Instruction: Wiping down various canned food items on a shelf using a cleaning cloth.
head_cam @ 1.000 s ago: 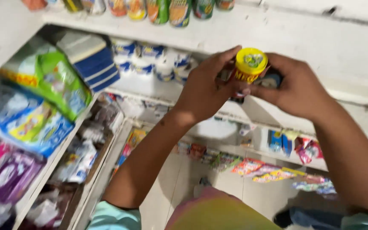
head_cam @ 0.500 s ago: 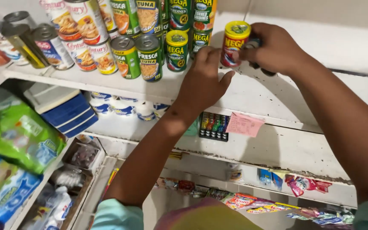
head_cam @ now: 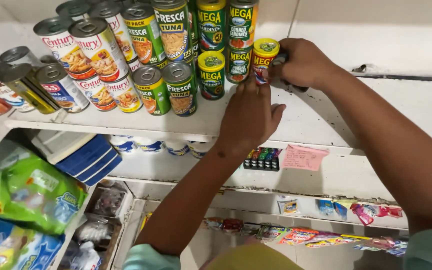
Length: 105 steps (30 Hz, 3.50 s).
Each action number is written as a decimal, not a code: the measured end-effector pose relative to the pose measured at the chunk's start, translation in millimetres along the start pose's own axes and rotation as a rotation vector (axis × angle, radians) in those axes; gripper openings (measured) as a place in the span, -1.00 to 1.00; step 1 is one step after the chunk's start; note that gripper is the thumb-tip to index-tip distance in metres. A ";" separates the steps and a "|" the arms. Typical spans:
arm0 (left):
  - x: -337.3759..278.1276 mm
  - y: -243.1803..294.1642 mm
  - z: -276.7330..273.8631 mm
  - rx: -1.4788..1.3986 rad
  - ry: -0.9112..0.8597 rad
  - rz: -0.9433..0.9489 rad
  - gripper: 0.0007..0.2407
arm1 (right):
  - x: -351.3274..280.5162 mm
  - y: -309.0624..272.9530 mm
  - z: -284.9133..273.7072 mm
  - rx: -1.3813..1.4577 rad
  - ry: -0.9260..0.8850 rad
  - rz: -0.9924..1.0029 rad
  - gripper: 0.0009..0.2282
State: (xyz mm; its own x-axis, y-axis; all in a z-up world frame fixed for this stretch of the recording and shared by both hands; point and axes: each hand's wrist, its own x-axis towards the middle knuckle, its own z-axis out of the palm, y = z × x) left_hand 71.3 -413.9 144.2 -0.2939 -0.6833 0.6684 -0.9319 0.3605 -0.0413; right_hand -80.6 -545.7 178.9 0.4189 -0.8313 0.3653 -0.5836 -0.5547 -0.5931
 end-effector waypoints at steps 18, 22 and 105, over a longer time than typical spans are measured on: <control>5.5 -3.0 -2.4 -0.121 -0.166 -0.044 -0.48 | -7.6 -0.4 6.3 -0.115 0.055 0.013 -0.41; 4.2 -3.6 0.6 -0.126 -0.134 -0.031 -0.46 | -9.7 2.5 9.8 -0.117 0.065 -0.029 -0.44; 2.9 -8.0 11.0 -0.060 -0.166 -0.057 -0.40 | -9.7 10.7 20.4 -0.222 0.054 -0.088 -0.55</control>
State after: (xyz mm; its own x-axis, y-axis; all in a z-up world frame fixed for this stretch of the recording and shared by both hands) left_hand 75.6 -425.8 138.2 -0.2763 -0.7976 0.5361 -0.9351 0.3518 0.0414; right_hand -76.7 -542.9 154.3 0.4404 -0.7770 0.4498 -0.6875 -0.6141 -0.3876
